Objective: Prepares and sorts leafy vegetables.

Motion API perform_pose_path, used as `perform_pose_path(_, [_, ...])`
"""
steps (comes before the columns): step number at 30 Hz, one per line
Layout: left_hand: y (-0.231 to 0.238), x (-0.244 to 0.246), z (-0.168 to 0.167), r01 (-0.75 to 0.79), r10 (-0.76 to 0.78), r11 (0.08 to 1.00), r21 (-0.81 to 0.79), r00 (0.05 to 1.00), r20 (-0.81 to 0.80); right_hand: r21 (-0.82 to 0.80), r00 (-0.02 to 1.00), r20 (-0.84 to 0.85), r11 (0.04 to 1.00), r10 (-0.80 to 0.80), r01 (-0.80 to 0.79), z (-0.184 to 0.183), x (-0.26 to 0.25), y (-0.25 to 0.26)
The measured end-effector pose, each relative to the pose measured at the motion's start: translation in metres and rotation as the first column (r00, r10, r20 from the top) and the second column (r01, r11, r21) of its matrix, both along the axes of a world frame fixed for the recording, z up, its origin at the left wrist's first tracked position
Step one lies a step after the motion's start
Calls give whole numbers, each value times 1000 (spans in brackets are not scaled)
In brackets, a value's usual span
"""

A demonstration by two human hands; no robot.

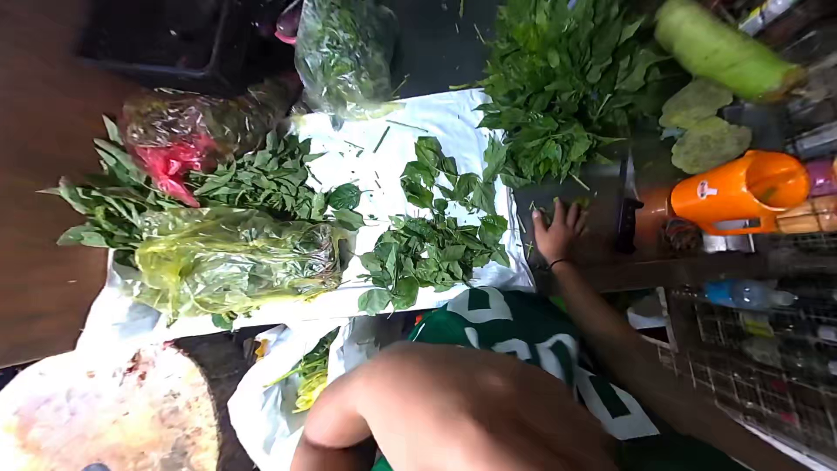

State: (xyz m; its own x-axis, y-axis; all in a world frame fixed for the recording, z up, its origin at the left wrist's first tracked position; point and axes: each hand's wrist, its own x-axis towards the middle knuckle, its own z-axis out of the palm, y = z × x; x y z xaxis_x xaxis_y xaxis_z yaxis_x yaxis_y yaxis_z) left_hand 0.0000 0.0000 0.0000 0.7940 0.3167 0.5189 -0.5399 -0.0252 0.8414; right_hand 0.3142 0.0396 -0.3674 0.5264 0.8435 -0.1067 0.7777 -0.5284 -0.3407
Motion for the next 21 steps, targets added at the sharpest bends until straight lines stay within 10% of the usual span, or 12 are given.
perform_pose_path(3, [17, -54, -83, -400, 427, 903, 155, 803, -416, 86, 993, -30, 990, 116, -113, -10, -23, -1])
perform_pose_path(5, [17, -91, -143, -484, 678, 705, 518, 247, -693, 131, 985, -74, 981, 154, -144, -9, -27, 2])
perform_pose_path(7, [2, -132, -201, -371, 595, 697, 614, -179, -783, 152, 983, -131, 982, 132, -111, -6, -26, 8])
perform_pose_path(12, [-32, -179, -278, -540, 539, 599, 591, -274, -796, 297, 929, -207, 925, 307, -239, 60, -78, 16])
perform_pose_path(17, [-27, -135, -328, -500, 597, 470, 727, -426, -679, 239, 606, -343, 690, 718, -683, 93, -136, 58])
perform_pose_path(21, [-5, -78, -331, -503, 483, 495, 709, -519, -705, 83, 675, -295, 722, 676, -687, 89, -153, 154])
